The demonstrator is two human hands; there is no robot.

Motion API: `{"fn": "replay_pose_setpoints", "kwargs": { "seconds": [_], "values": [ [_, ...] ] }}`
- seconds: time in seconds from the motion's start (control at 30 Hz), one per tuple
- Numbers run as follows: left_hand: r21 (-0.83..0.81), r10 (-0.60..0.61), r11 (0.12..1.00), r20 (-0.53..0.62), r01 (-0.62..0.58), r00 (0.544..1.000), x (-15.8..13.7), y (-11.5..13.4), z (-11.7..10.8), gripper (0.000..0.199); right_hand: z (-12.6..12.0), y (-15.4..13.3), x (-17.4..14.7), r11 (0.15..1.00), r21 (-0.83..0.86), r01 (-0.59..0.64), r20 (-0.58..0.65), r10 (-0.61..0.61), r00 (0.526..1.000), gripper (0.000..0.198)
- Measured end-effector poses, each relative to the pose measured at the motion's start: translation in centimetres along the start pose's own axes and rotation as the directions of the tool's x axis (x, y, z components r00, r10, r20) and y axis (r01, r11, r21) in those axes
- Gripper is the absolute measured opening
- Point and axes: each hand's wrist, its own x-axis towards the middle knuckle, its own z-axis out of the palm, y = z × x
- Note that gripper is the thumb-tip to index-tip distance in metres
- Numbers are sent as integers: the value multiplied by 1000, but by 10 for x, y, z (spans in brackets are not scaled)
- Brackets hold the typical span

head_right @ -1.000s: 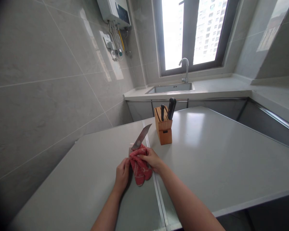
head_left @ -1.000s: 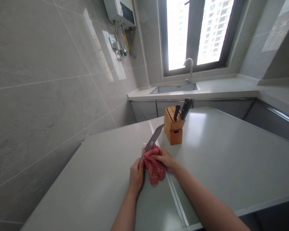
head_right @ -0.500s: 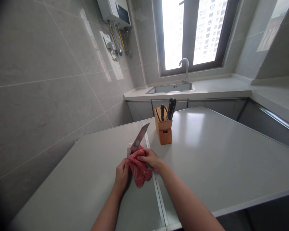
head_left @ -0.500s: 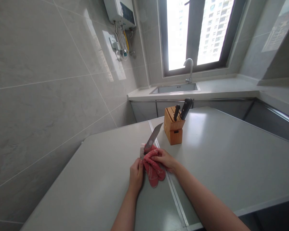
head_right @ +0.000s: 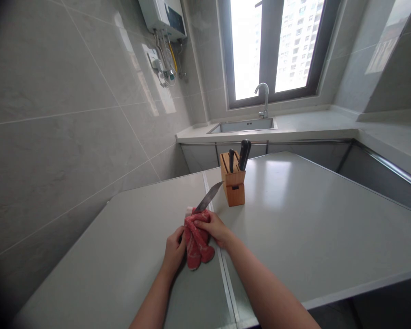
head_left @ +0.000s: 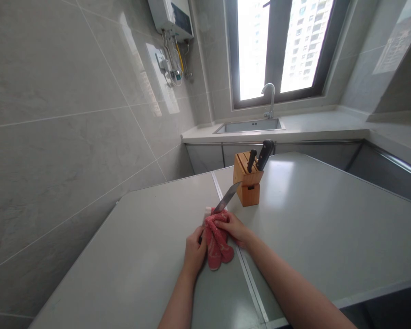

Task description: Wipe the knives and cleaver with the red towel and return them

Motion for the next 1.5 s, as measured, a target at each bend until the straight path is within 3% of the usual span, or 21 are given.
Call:
{"fn": "replay_pose_setpoints", "kwargs": {
  "seconds": [0.2,0.37,0.93,1.33,1.5],
  "values": [
    [-21,5,1000,21,-4,1000,1,1,1,30,-2,7,1,1000,3,-7,-41,7,999,37],
    [2,6,1000,18,-6,1000,1,-1,2,28,0,3,-1,999,46,-17,-5,17,1000,35],
    [-31,19,999,52,-17,998,0,-1,4,24,3,4,2,994,93,58,-74,-51,996,34],
    [-34,19,999,10,-18,1000,1,0,2,28,1,-1,1,990,139,8,42,-14,999,30],
    [-14,20,1000,8,-20,1000,1,1,1,28,1,0,2,992,122,9,26,-12,1000,29]
  ]
}}
